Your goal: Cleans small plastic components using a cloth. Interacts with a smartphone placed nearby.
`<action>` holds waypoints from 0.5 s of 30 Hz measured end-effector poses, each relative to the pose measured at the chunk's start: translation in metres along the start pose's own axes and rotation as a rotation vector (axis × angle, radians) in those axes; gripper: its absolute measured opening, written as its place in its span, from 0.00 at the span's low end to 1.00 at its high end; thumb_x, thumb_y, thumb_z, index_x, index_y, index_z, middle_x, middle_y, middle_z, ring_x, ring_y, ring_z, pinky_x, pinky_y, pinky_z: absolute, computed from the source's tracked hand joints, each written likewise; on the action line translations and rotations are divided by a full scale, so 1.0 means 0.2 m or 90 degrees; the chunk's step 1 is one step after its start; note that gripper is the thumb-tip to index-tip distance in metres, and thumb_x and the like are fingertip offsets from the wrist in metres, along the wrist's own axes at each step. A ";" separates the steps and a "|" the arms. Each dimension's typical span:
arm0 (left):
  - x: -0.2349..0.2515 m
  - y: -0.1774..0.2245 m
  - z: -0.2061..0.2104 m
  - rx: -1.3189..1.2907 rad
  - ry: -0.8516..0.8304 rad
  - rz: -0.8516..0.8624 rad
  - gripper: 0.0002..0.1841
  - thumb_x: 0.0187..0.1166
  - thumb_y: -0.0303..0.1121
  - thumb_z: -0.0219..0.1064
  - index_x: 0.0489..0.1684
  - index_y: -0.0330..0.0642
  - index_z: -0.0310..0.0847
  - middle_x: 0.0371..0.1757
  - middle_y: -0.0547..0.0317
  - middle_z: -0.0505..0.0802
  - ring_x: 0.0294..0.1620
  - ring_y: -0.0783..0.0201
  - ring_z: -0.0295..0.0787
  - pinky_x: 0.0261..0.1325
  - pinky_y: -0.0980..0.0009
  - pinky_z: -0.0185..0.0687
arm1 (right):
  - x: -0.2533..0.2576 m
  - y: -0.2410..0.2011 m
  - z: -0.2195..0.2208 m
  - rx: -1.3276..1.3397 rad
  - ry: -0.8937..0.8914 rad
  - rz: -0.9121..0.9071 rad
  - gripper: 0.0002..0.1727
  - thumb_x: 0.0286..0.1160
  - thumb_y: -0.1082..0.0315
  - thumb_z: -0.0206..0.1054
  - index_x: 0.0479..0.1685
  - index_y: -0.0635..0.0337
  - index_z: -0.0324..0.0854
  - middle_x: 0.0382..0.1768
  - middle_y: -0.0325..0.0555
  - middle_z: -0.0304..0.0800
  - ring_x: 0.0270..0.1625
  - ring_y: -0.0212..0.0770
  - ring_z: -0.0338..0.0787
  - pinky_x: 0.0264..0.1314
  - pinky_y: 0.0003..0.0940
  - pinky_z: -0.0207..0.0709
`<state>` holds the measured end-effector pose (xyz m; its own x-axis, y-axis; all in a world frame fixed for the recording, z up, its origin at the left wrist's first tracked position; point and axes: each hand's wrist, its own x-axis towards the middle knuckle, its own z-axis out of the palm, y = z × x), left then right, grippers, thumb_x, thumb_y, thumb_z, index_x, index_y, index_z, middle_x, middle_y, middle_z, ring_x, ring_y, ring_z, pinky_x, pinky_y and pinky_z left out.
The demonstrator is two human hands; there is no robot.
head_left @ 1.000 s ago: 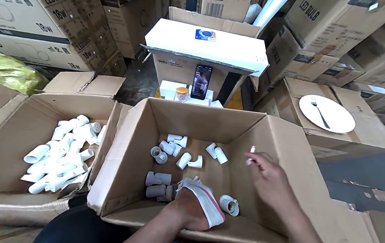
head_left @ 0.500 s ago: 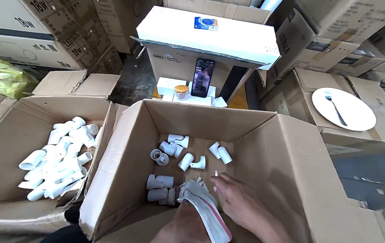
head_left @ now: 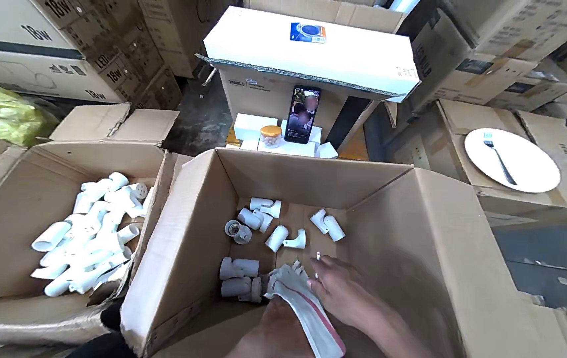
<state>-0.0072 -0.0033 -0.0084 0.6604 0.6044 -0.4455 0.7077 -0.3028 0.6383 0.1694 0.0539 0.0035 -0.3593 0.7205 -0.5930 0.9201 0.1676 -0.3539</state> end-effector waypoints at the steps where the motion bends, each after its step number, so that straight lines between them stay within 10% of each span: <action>1: 0.01 -0.01 0.01 0.006 0.004 0.001 0.36 0.77 0.64 0.61 0.70 0.41 0.82 0.70 0.41 0.88 0.75 0.40 0.81 0.74 0.31 0.70 | 0.00 0.01 0.01 -0.008 -0.021 0.007 0.30 0.89 0.48 0.56 0.79 0.59 0.75 0.69 0.58 0.83 0.72 0.58 0.83 0.74 0.57 0.75; 15: 0.06 0.02 0.00 0.036 -0.053 -0.051 0.36 0.76 0.67 0.58 0.67 0.44 0.82 0.69 0.45 0.89 0.75 0.42 0.81 0.72 0.29 0.70 | -0.02 -0.01 0.01 -0.052 -0.044 0.000 0.30 0.83 0.53 0.65 0.77 0.63 0.75 0.69 0.62 0.82 0.72 0.62 0.82 0.73 0.60 0.75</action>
<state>0.0027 0.0032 -0.0106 0.6185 0.5661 -0.5449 0.7700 -0.2985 0.5639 0.1687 0.0501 0.0052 -0.3669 0.6732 -0.6420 0.9286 0.2244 -0.2955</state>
